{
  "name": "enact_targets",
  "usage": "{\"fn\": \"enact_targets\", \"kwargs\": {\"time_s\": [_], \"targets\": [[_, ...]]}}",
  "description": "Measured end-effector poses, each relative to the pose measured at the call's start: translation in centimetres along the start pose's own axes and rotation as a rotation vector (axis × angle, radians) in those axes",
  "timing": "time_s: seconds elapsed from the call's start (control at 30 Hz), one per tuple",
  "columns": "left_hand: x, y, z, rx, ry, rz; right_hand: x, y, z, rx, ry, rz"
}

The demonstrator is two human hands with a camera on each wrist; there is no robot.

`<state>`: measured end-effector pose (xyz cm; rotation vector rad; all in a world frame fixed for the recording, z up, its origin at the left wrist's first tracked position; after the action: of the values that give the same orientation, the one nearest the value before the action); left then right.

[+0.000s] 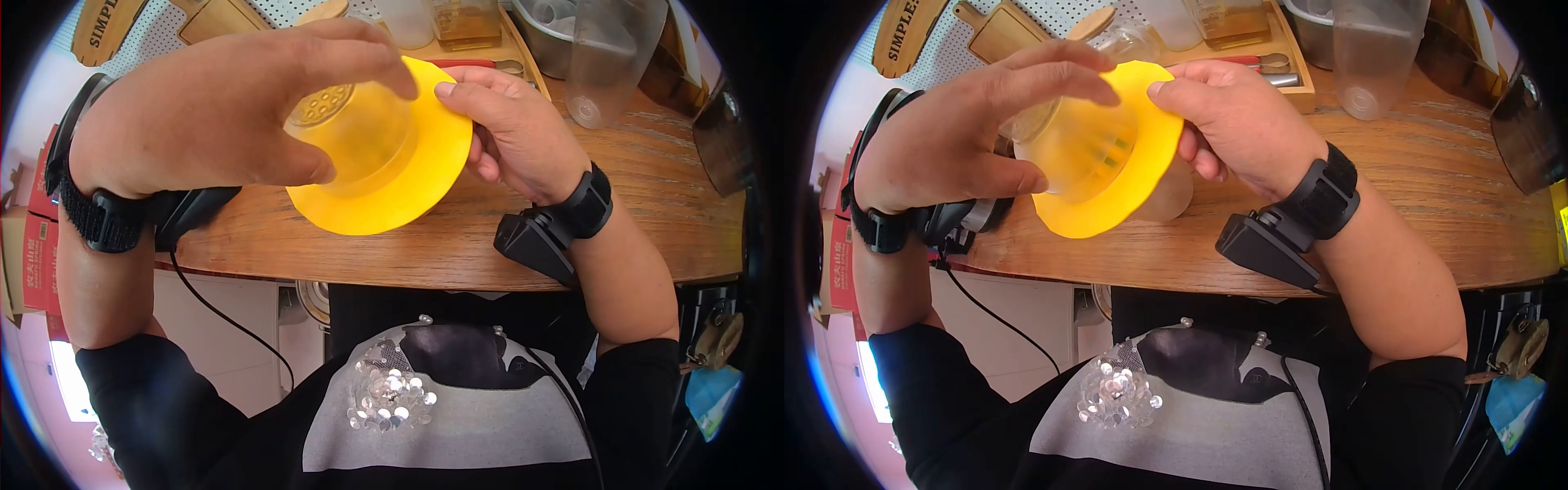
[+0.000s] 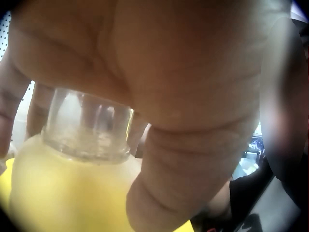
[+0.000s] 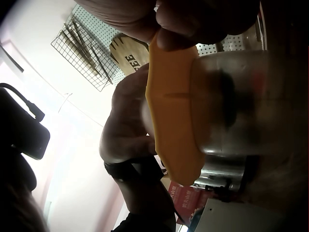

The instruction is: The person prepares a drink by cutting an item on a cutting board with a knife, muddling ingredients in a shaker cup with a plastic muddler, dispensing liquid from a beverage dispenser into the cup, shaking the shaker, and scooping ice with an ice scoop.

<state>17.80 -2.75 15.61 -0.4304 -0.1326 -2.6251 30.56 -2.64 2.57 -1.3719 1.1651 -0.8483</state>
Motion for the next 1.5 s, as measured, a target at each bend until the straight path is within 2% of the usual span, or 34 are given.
{"fn": "enact_targets", "kwargs": {"time_s": [0.07,0.13,0.17,0.23,0.27,0.33,0.4,0.47,0.6,0.67,0.7,0.77,0.8,0.87,0.9,0.97,1.0,1.07,1.1,1.17,1.2,1.27,1.3,1.37,1.4,1.47,1.5], "targets": [[-0.2,-0.2,-0.2,-0.005,0.032,-0.066,0.0,0.1,0.0,-0.001,0.020,-0.005],[-0.1,0.9,1.6,0.020,0.327,-0.331,0.0,0.0,0.1,0.002,0.005,0.010],[0.2,1.4,1.7,0.018,0.327,-0.334,0.0,0.0,0.1,0.002,0.009,0.012],[0.8,-0.2,1.5,0.299,0.241,0.274,-0.1,0.0,0.0,0.002,-0.006,0.015],[0.7,-0.1,1.1,0.295,0.244,0.271,-0.2,0.1,0.1,0.004,-0.003,0.020],[0.4,-0.2,0.2,-0.110,0.255,0.285,-0.2,0.2,0.0,0.004,-0.005,0.012],[0.6,-0.7,0.5,-0.052,0.220,0.258,-0.1,0.0,-0.2,0.001,-0.008,0.012],[0.4,0.3,0.4,-0.039,0.156,-0.019,-0.1,-0.1,-0.1,0.000,-0.009,0.009],[0.2,0.4,0.2,-0.015,0.109,-0.067,-0.1,-0.1,-0.1,-0.012,-0.014,0.004],[0.5,0.5,1.3,0.125,0.287,-0.222,-0.1,0.1,-0.1,-0.020,-0.010,-0.005],[0.6,1.0,1.5,0.130,0.285,-0.222,-0.2,0.1,0.0,-0.014,-0.001,0.002],[0.8,-0.8,1.8,0.292,0.284,0.388,-0.2,0.2,0.1,-0.006,0.006,0.005],[0.5,-0.5,1.4,0.294,0.284,0.390,-0.2,0.2,0.1,0.000,-0.003,0.011],[0.1,-1.0,0.3,0.090,0.199,0.552,-0.3,0.2,0.0,0.004,-0.011,0.015],[0.4,-1.7,0.1,0.090,0.195,0.552,-0.3,0.2,0.1,0.007,0.001,0.017],[0.4,-1.2,0.1,0.099,0.162,0.125,-0.3,0.3,0.2,0.007,0.017,0.014],[0.3,-1.6,0.2,0.101,0.161,0.125,-0.3,0.3,0.2,0.018,-0.004,0.016],[0.1,-0.9,0.1,-0.017,0.091,-0.049,-0.3,0.3,-0.1,0.028,-0.033,0.017],[0.2,-0.7,0.1,-0.017,0.090,-0.045,-0.3,0.2,0.0,0.023,-0.014,0.018],[0.2,0.4,1.2,0.099,0.226,-0.142,-0.2,0.3,0.1,0.015,0.007,0.016],[0.4,0.5,1.4,0.099,0.224,-0.145,-0.3,0.2,0.1,0.014,-0.006,0.022],[0.9,-1.3,2.0,0.326,0.264,0.129,-0.2,0.2,0.2,0.013,-0.015,0.025],[0.6,-0.6,1.9,0.328,0.263,0.128,-0.2,0.2,0.2,0.017,-0.019,0.027],[0.3,-1.0,0.7,0.122,0.136,0.532,-0.2,0.1,0.0,0.022,-0.028,0.028],[0.6,-1.7,0.5,0.123,0.135,0.534,-0.2,0.1,0.1,0.024,-0.013,0.028],[0.7,-1.5,0.6,-0.036,0.168,0.157,-0.1,0.2,0.1,0.024,0.001,0.025],[0.8,-1.6,1.0,-0.036,0.167,0.158,-0.1,0.1,0.1,0.037,-0.006,0.031]]}}
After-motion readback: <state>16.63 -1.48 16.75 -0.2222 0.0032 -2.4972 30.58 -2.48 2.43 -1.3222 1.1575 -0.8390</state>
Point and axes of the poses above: each hand's wrist, its own x-axis away from the middle knuckle, its own z-axis out of the back of the hand, y = z × x, the point moved 6 cm from there along -x, towards the middle knuckle, and after that the axes turned 10 degrees about x, right-handed, at the moved point
